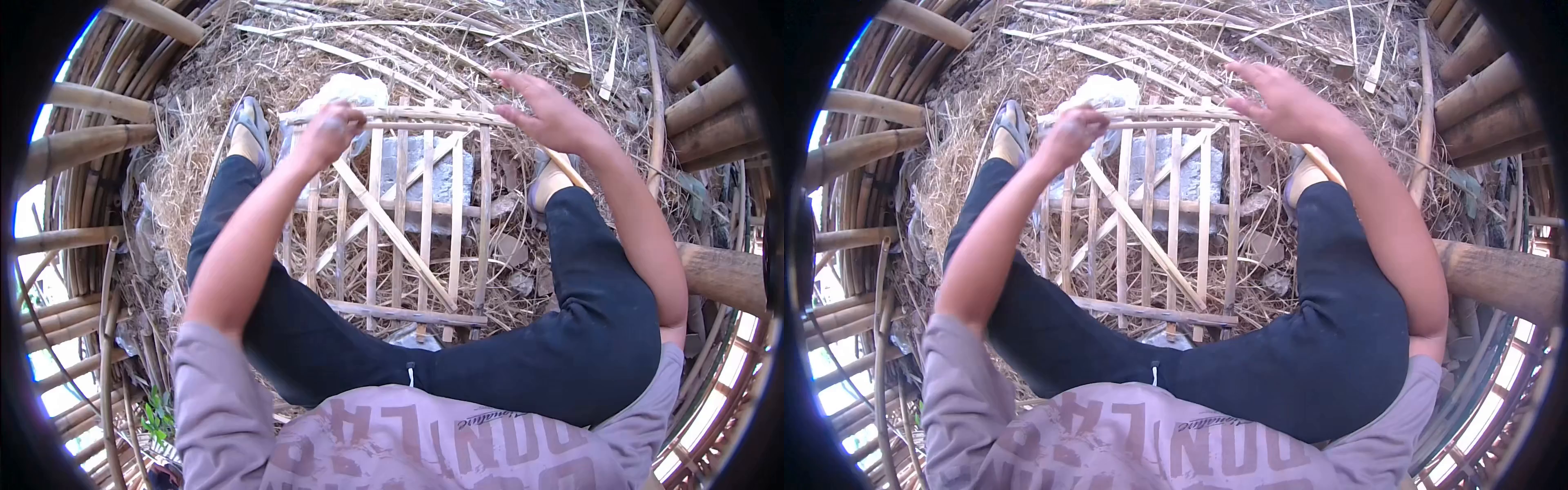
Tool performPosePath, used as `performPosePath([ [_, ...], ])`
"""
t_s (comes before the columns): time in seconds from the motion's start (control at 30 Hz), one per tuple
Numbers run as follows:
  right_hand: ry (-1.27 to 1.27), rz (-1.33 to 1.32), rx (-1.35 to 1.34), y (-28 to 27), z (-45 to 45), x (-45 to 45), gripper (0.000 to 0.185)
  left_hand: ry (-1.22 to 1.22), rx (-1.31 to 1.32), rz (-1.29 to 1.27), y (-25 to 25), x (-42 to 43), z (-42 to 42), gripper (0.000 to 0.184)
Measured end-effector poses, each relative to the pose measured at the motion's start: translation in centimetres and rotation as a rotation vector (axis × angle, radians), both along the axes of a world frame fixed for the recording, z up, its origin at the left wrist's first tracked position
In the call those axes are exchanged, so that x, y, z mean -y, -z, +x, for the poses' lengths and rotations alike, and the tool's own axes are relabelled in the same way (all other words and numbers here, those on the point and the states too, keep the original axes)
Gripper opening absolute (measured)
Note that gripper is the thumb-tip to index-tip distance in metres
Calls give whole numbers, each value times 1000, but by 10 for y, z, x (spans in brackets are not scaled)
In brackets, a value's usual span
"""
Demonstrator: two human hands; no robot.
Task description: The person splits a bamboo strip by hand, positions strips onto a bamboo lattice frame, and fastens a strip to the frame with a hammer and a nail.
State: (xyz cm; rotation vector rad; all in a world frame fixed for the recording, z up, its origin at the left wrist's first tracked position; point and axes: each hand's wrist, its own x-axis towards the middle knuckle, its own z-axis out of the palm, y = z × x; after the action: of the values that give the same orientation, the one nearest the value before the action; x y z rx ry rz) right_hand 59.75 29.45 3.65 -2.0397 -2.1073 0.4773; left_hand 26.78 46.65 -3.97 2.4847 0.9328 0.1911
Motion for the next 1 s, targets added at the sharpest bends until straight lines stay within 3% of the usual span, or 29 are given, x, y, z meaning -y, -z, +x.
performPosePath([
  [0.1,-12,-169,-34,-5,-3,-2,64,-40,71,40,55,-3,-11,16],
  [0.2,-68,-279,-42,4,-11,-3,64,-104,17,-13,76,7,-14,18],
  [0.4,-91,-369,-46,4,-17,-5,62,-21,-163,95,75,19,-2,19],
  [0.7,-120,-463,-17,18,-11,-8,56,78,-164,218,83,24,-7,19],
  [0.77,-95,-495,-19,16,-12,-8,56,90,-217,233,84,27,-2,27],
  [0.83,-89,-480,-36,23,-9,-7,52,66,-292,142,83,29,1,25],
  [1.0,-81,-521,-30,25,-9,-8,50,75,-178,118,80,35,6,37],
])
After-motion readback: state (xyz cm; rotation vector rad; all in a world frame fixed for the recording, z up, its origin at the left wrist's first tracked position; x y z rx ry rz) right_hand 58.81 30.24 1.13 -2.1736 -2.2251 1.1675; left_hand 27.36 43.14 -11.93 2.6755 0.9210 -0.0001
